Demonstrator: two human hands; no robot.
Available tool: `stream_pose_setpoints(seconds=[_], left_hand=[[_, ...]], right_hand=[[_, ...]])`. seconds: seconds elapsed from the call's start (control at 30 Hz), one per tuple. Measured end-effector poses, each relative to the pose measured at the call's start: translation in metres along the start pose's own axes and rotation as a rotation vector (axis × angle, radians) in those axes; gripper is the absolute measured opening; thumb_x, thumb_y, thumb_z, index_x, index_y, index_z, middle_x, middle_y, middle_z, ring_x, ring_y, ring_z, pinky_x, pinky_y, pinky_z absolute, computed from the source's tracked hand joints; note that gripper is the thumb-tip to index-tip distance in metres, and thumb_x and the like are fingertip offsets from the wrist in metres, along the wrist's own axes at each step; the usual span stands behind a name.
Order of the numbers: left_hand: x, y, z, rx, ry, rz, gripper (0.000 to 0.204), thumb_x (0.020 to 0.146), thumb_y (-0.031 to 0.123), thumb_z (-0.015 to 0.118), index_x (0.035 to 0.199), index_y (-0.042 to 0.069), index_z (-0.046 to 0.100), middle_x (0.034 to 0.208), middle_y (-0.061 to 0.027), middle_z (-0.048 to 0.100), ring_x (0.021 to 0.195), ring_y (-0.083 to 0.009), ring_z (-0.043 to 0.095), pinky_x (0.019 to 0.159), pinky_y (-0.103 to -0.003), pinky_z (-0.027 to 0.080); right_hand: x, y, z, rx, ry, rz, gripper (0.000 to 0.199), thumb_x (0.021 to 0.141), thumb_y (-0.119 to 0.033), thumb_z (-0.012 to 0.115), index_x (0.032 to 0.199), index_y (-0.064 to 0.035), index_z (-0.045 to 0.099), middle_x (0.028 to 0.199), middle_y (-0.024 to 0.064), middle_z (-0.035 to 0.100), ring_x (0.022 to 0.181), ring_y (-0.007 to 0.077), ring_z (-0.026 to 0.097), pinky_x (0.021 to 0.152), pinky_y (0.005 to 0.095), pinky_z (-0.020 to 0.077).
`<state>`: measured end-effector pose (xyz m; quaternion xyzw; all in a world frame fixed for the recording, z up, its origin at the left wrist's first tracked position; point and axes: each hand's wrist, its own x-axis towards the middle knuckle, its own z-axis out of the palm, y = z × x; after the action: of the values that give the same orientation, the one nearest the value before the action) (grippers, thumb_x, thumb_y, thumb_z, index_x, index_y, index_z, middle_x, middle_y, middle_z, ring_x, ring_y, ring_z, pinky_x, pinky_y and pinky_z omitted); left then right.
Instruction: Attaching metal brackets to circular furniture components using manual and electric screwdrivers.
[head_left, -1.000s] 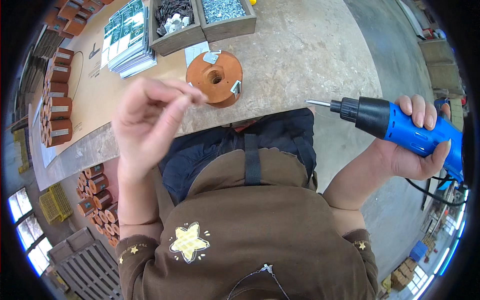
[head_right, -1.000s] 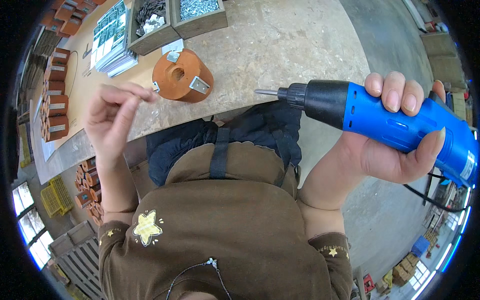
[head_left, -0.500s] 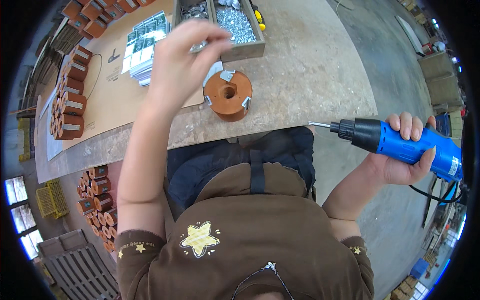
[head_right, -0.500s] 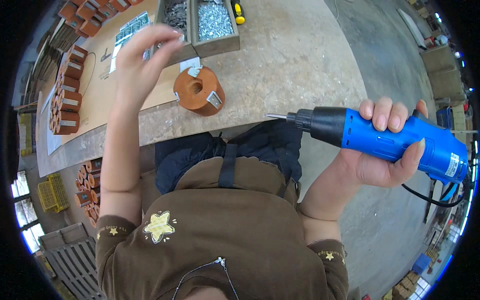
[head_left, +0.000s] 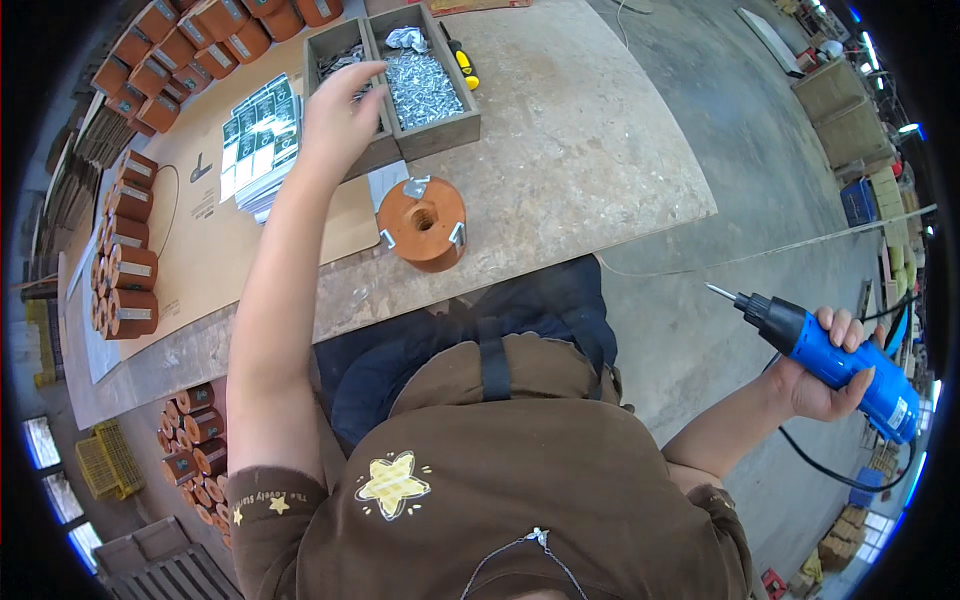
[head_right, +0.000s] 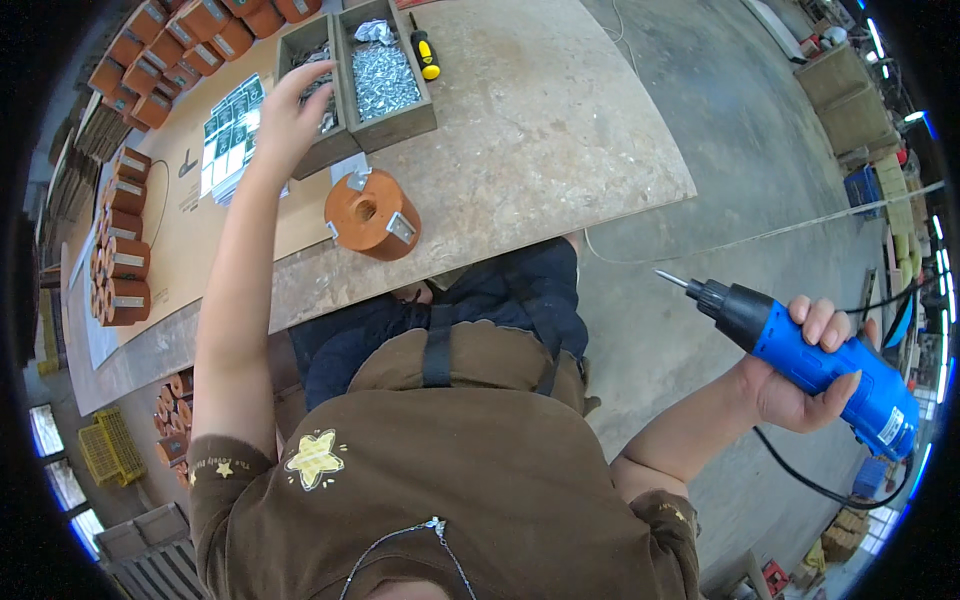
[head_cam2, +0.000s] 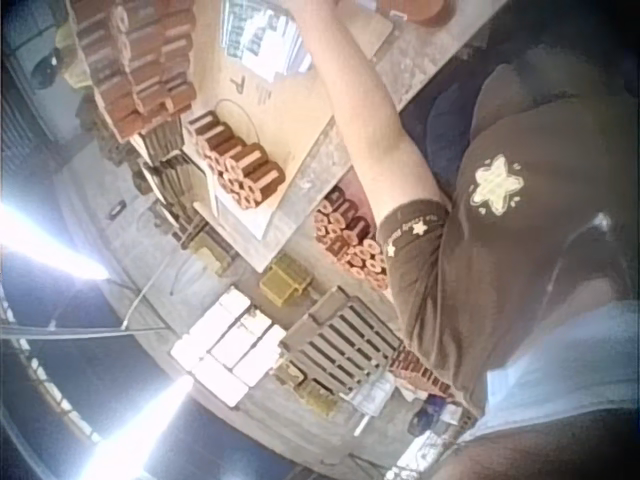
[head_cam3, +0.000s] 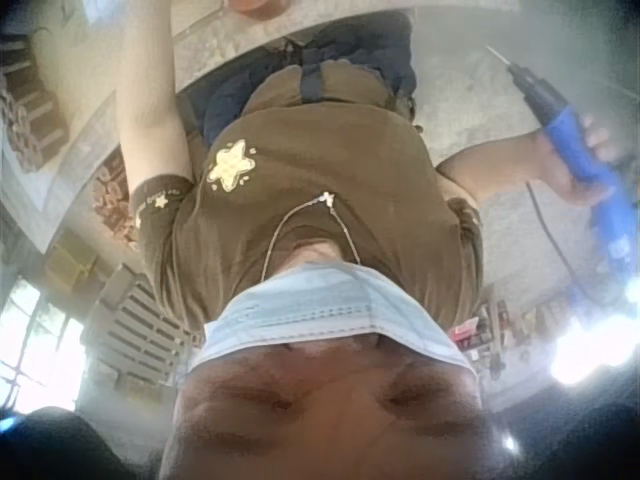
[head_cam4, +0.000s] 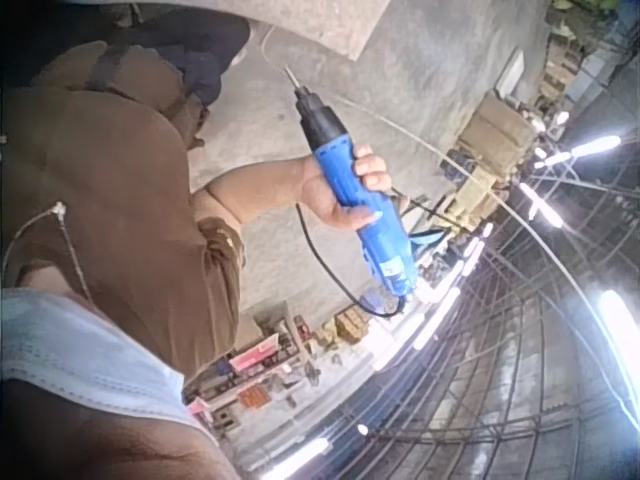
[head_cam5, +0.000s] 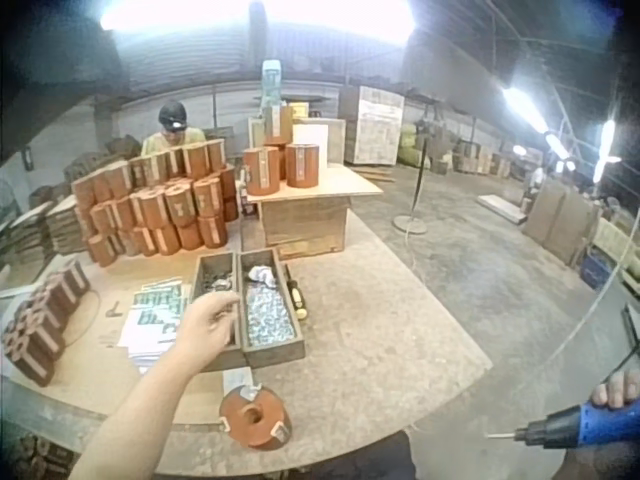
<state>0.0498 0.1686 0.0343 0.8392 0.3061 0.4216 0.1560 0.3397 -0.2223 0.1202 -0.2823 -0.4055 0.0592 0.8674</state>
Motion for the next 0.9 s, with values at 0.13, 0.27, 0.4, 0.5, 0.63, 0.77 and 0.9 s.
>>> stream_pose_setpoints(seconds=[0.13, 0.27, 0.4, 0.5, 0.63, 0.77, 0.9], left_hand=[[-0.082, 0.019, -0.039, 0.117, 0.323, -0.047, 0.02, 0.08, -0.004, 0.054, 0.1, -0.003, 0.056, 0.096, -0.013, 0.059, 0.091, -0.0223, 0.056, 0.081, -0.03, 0.042], [-0.194, 0.036, -0.04, 0.127, 0.326, -0.254, 0.014, 0.086, -0.001, 0.05, 0.1, -0.002, 0.051, 0.088, -0.0096, 0.052, 0.076, -0.0163, 0.048, 0.071, -0.026, 0.04], [-0.215, 0.043, -0.001, -0.001, 0.405, -0.612, 0.008, 0.088, 0.006, 0.049, 0.094, 0.0, 0.049, 0.08, -0.0045, 0.048, 0.072, -0.0122, 0.045, 0.067, -0.024, 0.039], [-0.22, 0.03, 0.005, 0.098, 0.404, -0.796, 0.007, 0.089, 0.008, 0.048, 0.091, 0.001, 0.049, 0.079, -0.0023, 0.048, 0.071, -0.0102, 0.045, 0.064, -0.023, 0.039], [-0.216, 0.029, 0.004, 0.356, 0.295, -0.791, 0.01, 0.086, 0.009, 0.052, 0.084, 0.0, 0.052, 0.071, -0.0057, 0.051, 0.063, -0.014, 0.047, 0.057, -0.027, 0.04], [-0.206, 0.026, 0.011, 0.547, 0.222, -0.727, 0.008, 0.083, 0.009, 0.053, 0.081, 0.001, 0.054, 0.072, -0.0132, 0.055, 0.064, -0.0271, 0.052, 0.06, -0.036, 0.042], [-0.202, 0.03, 0.007, 0.712, 0.203, -0.713, 0.008, 0.082, 0.011, 0.053, 0.08, 0.004, 0.055, 0.073, -0.0131, 0.055, 0.067, -0.03, 0.053, 0.062, -0.039, 0.042]], right_hand=[[0.021, 0.012, -0.026, -0.001, 0.166, -0.062, 0.045, 0.072, -0.024, 0.062, 0.107, 0.0002, 0.047, 0.074, 0.0062, 0.048, 0.071, 0.0171, 0.046, 0.07, 0.0329, 0.0366], [0.053, 0.05, -0.037, 0.262, 0.247, 0.077, 0.049, 0.069, -0.021, 0.064, 0.108, 0.0029, 0.045, 0.073, 0.0044, 0.045, 0.07, 0.0155, 0.044, 0.07, 0.0315, 0.0372], [0.068, 0.101, -0.033, 0.376, 0.219, 0.251, 0.048, 0.073, -0.022, 0.06, 0.111, 0.0026, 0.043, 0.075, 0.0045, 0.045, 0.07, 0.0153, 0.044, 0.07, 0.0316, 0.0383], [0.075, 0.144, -0.028, 0.338, 0.084, 0.382, 0.046, 0.079, -0.023, 0.055, 0.116, 0.0008, 0.04, 0.076, 0.005, 0.046, 0.071, 0.0158, 0.045, 0.07, 0.0328, 0.0398], [0.079, 0.16, -0.035, 0.249, 0.037, 0.572, 0.05, 0.082, -0.024, 0.052, 0.123, -0.0029, 0.034, 0.079, 0.0059, 0.048, 0.076, 0.0174, 0.047, 0.076, 0.0363, 0.0414], [0.101, 0.15, -0.035, 0.175, 0.131, 0.669, 0.052, 0.082, -0.027, 0.054, 0.126, -0.0094, 0.033, 0.082, 0.0066, 0.051, 0.083, 0.019, 0.048, 0.085, 0.0415, 0.041], [0.129, 0.12, -0.021, 0.04, 0.163, 0.947, 0.054, 0.079, -0.013, 0.06, 0.126, -0.0137, 0.034, 0.095, 0.0067, 0.053, 0.097, 0.0208, 0.049, 0.094, 0.0476, 0.0352]])
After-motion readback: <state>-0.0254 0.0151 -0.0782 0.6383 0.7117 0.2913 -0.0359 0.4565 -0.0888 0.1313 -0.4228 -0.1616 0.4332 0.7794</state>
